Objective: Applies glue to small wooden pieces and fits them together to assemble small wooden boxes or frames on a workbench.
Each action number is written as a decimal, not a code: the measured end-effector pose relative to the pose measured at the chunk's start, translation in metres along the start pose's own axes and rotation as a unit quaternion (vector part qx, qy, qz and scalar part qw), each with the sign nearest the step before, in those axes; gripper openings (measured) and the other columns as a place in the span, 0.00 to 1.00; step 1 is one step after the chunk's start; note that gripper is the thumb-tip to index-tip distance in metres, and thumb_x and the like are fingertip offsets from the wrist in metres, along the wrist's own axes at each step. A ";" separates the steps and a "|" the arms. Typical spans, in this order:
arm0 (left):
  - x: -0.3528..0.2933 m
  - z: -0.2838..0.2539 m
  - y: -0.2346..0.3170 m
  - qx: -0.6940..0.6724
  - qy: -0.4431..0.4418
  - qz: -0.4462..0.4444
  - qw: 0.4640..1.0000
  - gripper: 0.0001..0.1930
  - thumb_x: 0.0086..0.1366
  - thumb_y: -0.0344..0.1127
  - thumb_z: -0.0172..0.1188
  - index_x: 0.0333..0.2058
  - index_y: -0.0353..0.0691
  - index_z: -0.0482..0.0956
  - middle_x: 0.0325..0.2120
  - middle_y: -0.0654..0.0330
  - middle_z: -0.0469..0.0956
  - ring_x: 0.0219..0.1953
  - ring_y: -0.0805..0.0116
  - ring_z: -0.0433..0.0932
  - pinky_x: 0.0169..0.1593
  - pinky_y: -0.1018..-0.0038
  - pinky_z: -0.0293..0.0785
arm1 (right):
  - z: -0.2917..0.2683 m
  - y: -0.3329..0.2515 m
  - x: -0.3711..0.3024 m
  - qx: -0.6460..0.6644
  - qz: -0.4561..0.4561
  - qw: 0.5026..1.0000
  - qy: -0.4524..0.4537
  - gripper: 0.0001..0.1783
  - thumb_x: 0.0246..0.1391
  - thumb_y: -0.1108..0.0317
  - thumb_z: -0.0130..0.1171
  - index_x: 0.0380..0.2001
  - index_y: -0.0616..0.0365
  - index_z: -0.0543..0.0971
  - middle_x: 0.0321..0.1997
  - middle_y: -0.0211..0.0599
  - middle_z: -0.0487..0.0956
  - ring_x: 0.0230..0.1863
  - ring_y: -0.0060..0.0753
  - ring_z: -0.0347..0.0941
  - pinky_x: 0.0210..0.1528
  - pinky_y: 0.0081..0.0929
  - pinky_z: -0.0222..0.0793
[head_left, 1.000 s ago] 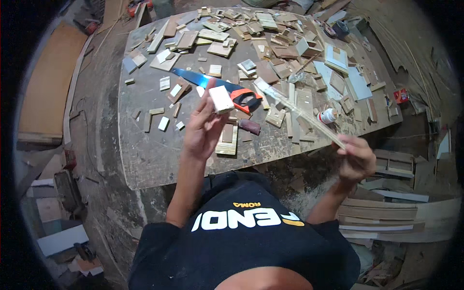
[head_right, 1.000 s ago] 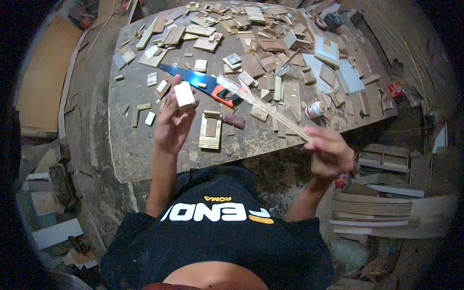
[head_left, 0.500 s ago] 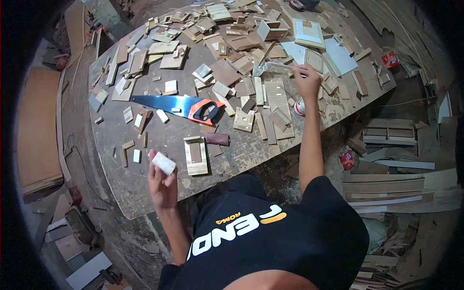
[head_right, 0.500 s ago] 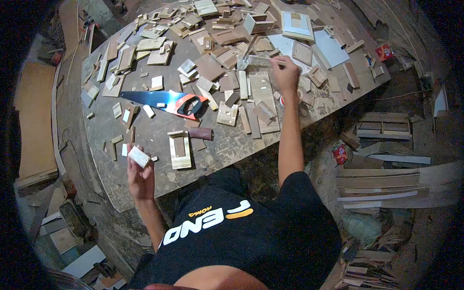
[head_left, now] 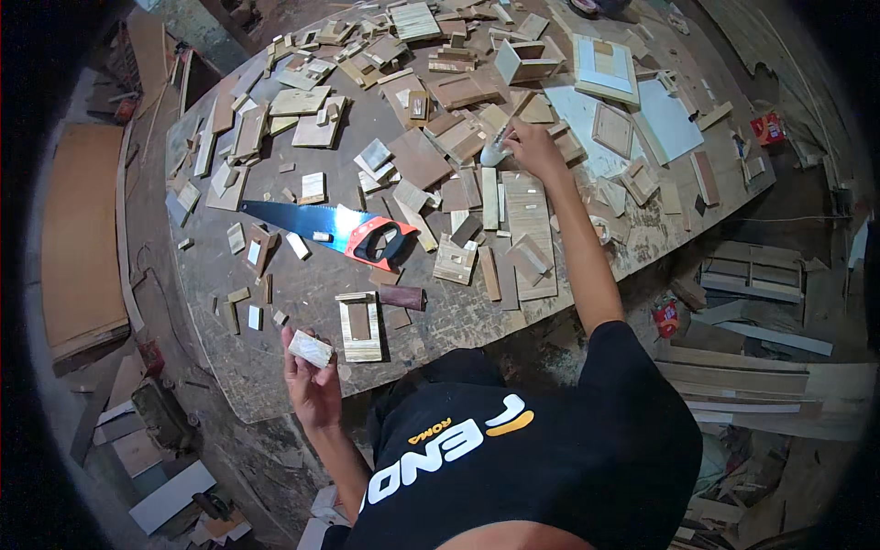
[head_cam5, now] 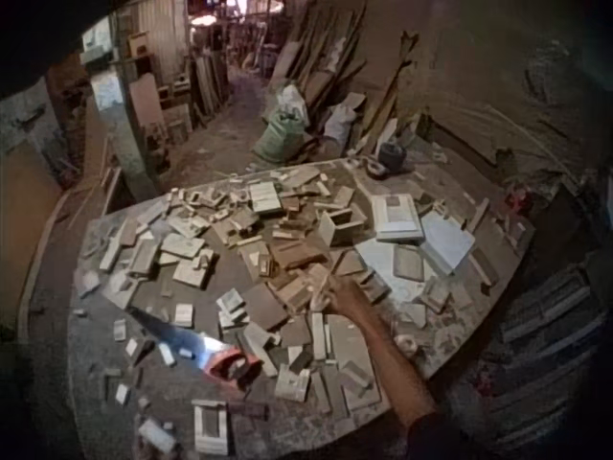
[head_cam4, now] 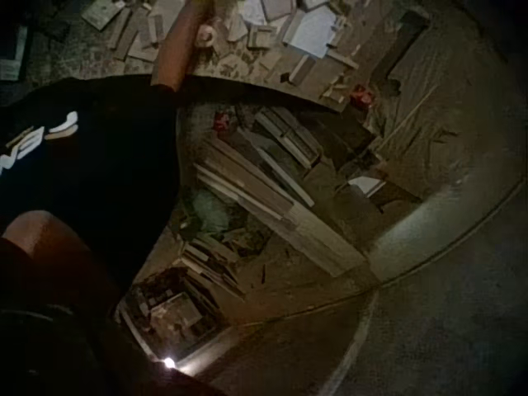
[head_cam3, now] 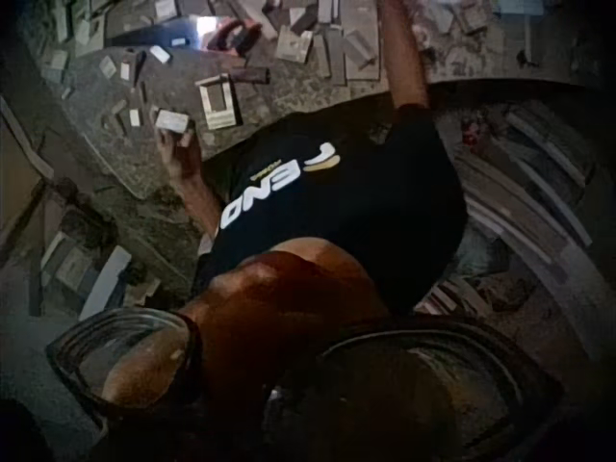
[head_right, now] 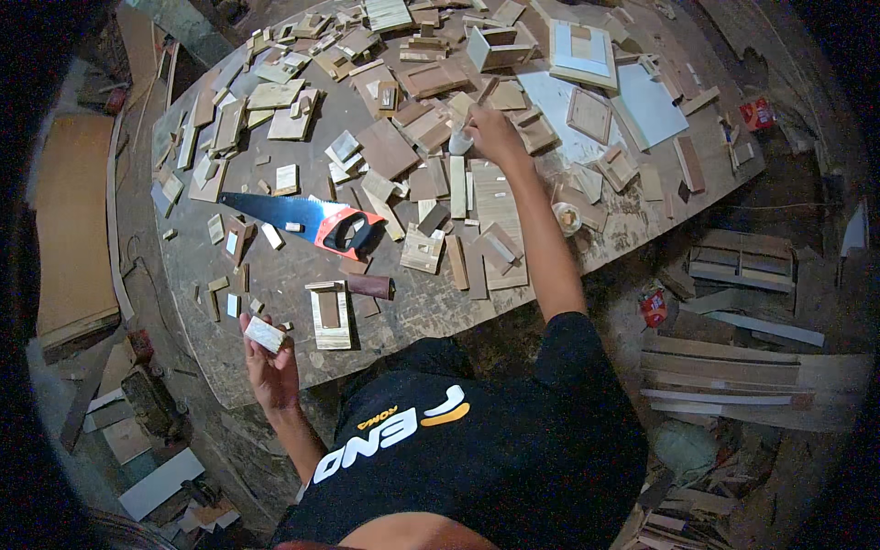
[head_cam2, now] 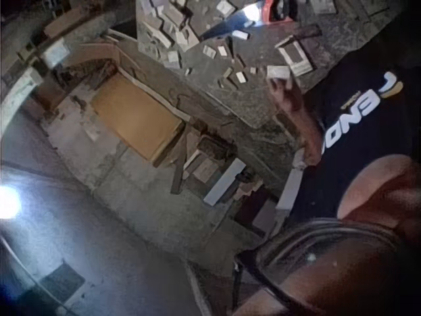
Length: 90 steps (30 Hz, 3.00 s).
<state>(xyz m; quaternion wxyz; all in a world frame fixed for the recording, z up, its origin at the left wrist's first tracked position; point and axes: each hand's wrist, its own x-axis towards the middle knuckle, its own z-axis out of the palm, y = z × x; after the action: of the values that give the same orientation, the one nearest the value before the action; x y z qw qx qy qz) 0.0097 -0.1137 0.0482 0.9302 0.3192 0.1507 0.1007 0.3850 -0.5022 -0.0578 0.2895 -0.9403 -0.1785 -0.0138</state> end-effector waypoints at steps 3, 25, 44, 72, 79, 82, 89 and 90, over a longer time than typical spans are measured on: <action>0.008 0.007 -0.006 0.032 0.031 0.011 0.999 0.31 0.65 0.30 0.58 0.64 0.41 0.58 0.56 0.48 0.68 0.54 0.57 0.72 0.53 0.63 0.74 | 0.002 -0.005 0.005 0.034 0.015 0.999 0.007 0.09 0.49 0.70 0.62 0.33 0.62 0.76 0.31 0.48 0.81 0.37 0.50 0.78 0.39 0.40 0.72; 0.043 0.006 -0.011 0.070 0.001 -0.039 0.997 0.29 0.66 0.28 0.56 0.63 0.34 0.59 0.55 0.48 0.70 0.56 0.59 0.71 0.60 0.62 0.67 | -0.008 -0.002 -0.003 0.046 0.067 0.994 0.078 0.11 0.50 0.68 0.62 0.33 0.63 0.73 0.33 0.53 0.80 0.38 0.58 0.76 0.40 0.46 0.70; 0.036 -0.001 -0.006 0.070 0.021 -0.025 0.997 0.29 0.64 0.25 0.58 0.63 0.34 0.60 0.57 0.50 0.69 0.59 0.59 0.68 0.63 0.60 0.63 | -0.005 0.001 -0.004 0.002 0.074 0.993 0.096 0.11 0.49 0.66 0.64 0.33 0.61 0.77 0.30 0.51 0.81 0.30 0.45 0.79 0.34 0.37 0.73; 0.036 -0.004 -0.006 0.088 -0.005 -0.021 0.996 0.28 0.63 0.25 0.59 0.62 0.35 0.63 0.56 0.49 0.68 0.56 0.57 0.71 0.60 0.62 0.68 | -0.002 -0.013 -0.013 0.036 0.026 0.995 0.084 0.09 0.51 0.70 0.60 0.35 0.60 0.73 0.31 0.50 0.80 0.38 0.56 0.76 0.39 0.46 0.70; 0.037 -0.004 -0.007 0.083 0.005 -0.024 0.996 0.28 0.63 0.25 0.59 0.61 0.35 0.63 0.56 0.48 0.68 0.57 0.57 0.70 0.61 0.61 0.66 | -0.009 -0.022 -0.012 -0.023 -0.033 0.996 0.076 0.08 0.49 0.74 0.61 0.33 0.62 0.74 0.32 0.48 0.79 0.35 0.48 0.78 0.36 0.39 0.72; 0.038 -0.004 -0.008 0.086 -0.006 -0.023 0.996 0.27 0.63 0.24 0.58 0.61 0.35 0.64 0.56 0.48 0.69 0.58 0.57 0.70 0.61 0.61 0.66 | -0.008 -0.020 -0.014 0.025 0.012 0.994 0.108 0.08 0.49 0.71 0.60 0.33 0.61 0.74 0.31 0.49 0.80 0.35 0.55 0.77 0.37 0.44 0.70; 0.037 -0.004 -0.008 0.110 -0.005 -0.024 0.994 0.27 0.63 0.24 0.58 0.61 0.34 0.64 0.56 0.49 0.69 0.58 0.59 0.70 0.62 0.62 0.65 | -0.013 -0.023 -0.016 0.014 0.087 0.983 0.161 0.09 0.48 0.69 0.63 0.31 0.61 0.75 0.29 0.51 0.79 0.34 0.55 0.77 0.35 0.45 0.71; 0.038 -0.003 -0.008 0.105 -0.002 -0.031 0.994 0.27 0.63 0.25 0.59 0.61 0.34 0.64 0.56 0.50 0.70 0.58 0.59 0.70 0.62 0.63 0.65 | -0.008 -0.014 -0.016 0.008 0.072 0.985 0.155 0.09 0.47 0.70 0.63 0.31 0.60 0.75 0.29 0.49 0.79 0.34 0.55 0.77 0.36 0.45 0.71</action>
<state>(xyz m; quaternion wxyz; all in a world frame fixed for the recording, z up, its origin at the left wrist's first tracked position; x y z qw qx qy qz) 0.0447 -0.1078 0.0332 0.8943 0.4107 0.1686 0.0552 0.3660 -0.5008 -0.0454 0.3217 -0.9347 -0.0640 -0.1367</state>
